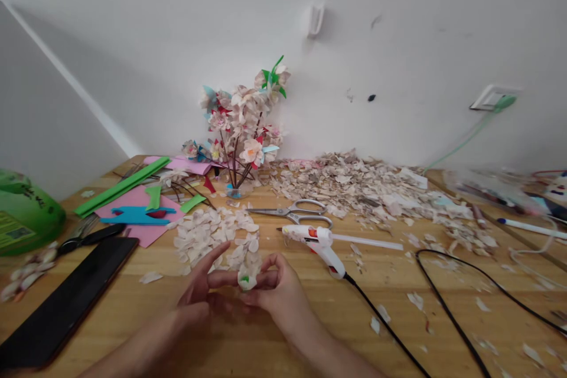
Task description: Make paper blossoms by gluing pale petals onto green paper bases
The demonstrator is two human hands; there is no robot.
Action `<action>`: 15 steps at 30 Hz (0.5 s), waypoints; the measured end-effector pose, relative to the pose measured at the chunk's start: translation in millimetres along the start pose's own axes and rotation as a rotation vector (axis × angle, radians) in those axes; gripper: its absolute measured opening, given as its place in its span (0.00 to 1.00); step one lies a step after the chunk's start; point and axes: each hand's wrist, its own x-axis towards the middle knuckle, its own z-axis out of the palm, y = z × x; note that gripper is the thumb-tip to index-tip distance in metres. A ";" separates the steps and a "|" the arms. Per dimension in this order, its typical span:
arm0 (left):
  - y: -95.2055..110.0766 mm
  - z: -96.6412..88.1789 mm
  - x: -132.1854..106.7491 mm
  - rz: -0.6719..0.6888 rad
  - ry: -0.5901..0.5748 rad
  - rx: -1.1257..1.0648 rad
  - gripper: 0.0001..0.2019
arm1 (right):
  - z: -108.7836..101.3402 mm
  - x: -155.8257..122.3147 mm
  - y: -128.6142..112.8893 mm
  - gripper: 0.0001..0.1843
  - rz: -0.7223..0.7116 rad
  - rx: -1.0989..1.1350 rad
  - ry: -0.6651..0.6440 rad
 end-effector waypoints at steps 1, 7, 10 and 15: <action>-0.2 0.1 -0.2 0.010 -0.006 -0.007 0.44 | 0.0 -0.5 0.0 0.28 0.000 0.007 -0.010; -1.3 1.1 1.5 0.029 -0.019 -0.065 0.46 | -1.1 -0.5 -0.6 0.28 0.005 -0.023 -0.023; -2.0 1.6 2.9 0.012 0.004 -0.063 0.47 | -1.5 0.5 -2.0 0.28 0.000 -0.051 0.006; -3.6 -0.6 1.0 0.016 -0.011 -0.049 0.46 | -8.7 6.2 5.4 0.29 -0.034 -0.099 0.082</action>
